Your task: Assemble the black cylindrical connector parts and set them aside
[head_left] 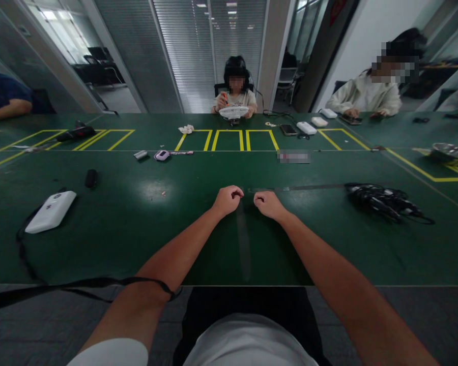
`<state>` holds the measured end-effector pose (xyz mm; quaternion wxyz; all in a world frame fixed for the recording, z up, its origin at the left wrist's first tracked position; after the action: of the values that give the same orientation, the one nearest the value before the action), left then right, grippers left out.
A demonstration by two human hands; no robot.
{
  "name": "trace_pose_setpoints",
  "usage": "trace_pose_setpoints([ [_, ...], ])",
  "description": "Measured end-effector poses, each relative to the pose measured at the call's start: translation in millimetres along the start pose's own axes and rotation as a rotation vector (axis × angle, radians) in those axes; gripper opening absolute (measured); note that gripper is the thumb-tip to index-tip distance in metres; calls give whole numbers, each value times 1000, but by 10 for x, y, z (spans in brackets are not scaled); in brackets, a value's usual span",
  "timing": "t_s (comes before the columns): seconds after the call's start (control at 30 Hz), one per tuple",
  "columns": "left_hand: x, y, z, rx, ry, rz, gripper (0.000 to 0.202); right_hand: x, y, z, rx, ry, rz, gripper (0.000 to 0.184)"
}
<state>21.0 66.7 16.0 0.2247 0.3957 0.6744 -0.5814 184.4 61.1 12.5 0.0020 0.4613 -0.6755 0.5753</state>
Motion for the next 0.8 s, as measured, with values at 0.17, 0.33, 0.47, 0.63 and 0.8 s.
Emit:
trace_pose_setpoints([
  [0.17,-2,-3,0,-9,2,10,24,14,-14,-2,-5,9,-11,23],
  [0.33,-8,-12,23,0,-3,5,25,-2,-3,0,-9,15,-29,24],
  [0.47,-6,-20,38,6,-3,8,24,-1,-9,7,-15,12,-20,24],
  [0.63,17,-13,36,0,-25,2,24,9,-11,20,-23,19,-23,24],
  [0.8,48,-23,49,-11,-52,11,24,32,-16,31,-30,9,-11,24],
])
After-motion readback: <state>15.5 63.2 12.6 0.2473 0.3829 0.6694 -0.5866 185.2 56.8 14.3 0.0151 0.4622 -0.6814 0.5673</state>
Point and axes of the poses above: each hand's wrist, its own z-axis away from the middle knuckle, its own y-axis out of the palm, x = y × z, the point moved 6 cm from there along -z, towards the middle knuckle, and after that the axes turned 12 degrees about -y, right-handed, at the moved point
